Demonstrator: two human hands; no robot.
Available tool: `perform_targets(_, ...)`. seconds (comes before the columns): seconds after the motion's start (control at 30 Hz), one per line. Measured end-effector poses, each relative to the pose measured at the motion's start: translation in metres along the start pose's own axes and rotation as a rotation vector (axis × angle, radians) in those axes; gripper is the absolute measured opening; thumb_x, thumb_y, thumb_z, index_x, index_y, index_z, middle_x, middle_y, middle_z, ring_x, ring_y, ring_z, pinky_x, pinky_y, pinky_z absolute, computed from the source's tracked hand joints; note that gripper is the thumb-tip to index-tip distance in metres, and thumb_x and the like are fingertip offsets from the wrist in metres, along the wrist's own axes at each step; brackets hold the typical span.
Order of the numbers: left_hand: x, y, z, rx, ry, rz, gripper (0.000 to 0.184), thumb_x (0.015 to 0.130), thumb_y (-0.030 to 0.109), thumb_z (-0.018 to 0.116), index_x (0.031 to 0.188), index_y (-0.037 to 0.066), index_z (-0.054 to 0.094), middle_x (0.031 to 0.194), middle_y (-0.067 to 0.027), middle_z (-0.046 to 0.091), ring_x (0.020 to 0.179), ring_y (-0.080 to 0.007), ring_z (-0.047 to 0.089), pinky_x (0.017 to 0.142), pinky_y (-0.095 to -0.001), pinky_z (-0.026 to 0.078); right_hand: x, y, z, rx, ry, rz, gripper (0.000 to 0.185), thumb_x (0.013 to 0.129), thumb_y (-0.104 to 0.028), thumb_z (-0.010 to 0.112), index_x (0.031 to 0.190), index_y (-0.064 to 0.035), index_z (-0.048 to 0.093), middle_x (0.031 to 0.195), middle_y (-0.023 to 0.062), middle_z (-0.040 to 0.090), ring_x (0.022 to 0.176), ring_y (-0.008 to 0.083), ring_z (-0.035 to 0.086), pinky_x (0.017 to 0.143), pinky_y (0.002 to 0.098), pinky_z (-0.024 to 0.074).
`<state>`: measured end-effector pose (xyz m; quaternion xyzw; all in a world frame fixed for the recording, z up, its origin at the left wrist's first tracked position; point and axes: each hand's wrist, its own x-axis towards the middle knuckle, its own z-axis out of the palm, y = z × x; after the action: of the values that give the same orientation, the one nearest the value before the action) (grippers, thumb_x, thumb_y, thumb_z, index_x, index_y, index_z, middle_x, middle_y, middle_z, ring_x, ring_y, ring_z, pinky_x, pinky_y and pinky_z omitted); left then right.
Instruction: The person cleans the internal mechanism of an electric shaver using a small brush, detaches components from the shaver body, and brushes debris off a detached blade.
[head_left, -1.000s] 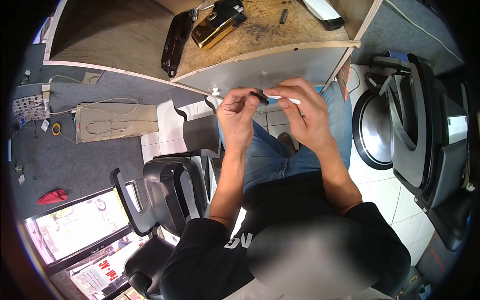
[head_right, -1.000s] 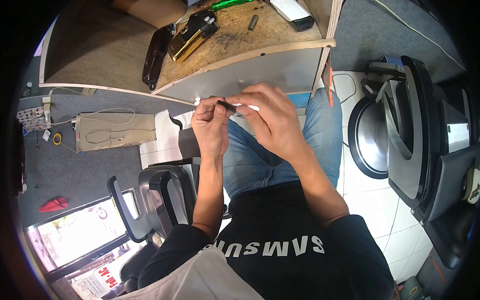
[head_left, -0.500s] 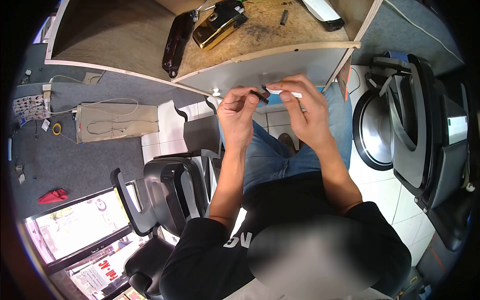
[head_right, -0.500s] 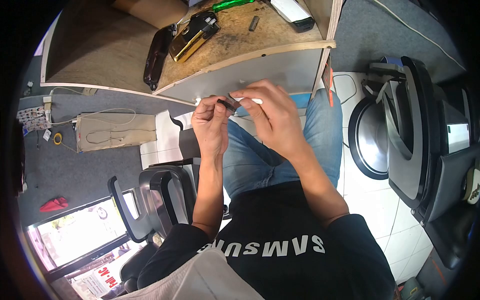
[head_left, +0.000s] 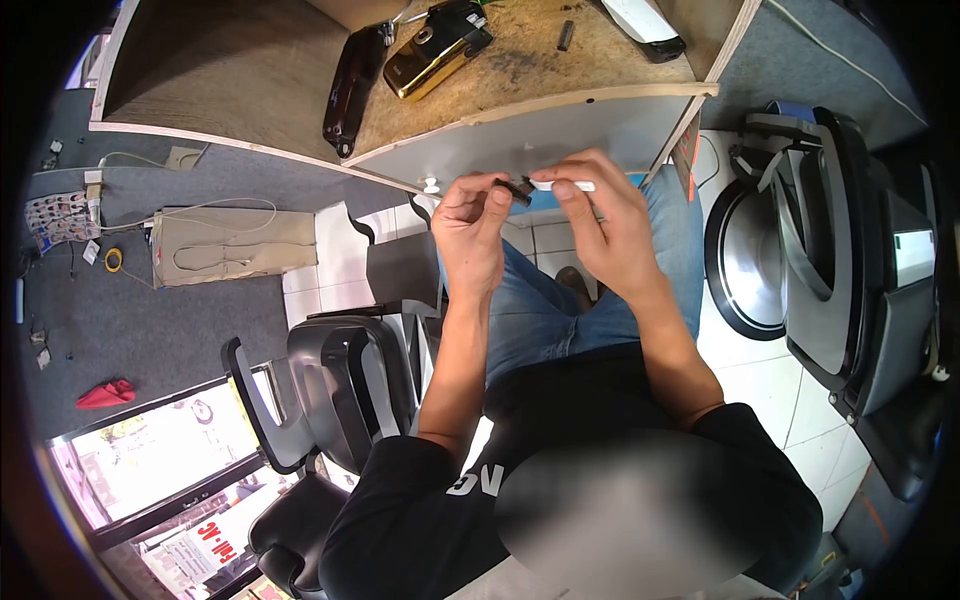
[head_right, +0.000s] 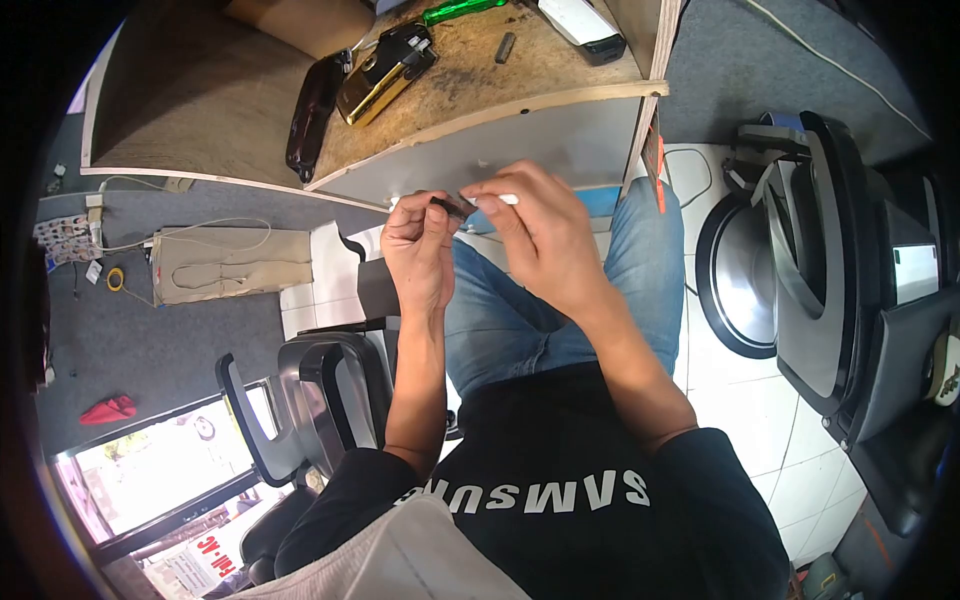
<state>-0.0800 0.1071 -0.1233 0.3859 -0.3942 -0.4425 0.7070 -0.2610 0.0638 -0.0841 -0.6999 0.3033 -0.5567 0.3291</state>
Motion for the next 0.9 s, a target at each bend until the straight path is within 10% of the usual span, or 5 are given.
perform_targets(0.9, -0.001, 0.006, 0.009, 0.125, -0.025, 0.058, 0.015, 0.099, -0.001, 0.08, 0.114, -0.002, 0.074, 0.107, -0.0089, 0.074, 0.103, -0.019, 0.073, 0.093, -0.0323, 0.057, -0.003, 0.003, -0.001, -0.064, -0.071, 0.038, 0.018, 0.109, -0.017, 0.065, 0.101, -0.0035, 0.075, 0.096, 0.0115, 0.069, 0.088, 0.0327, 0.07, 0.079, 0.0423, 0.0536)
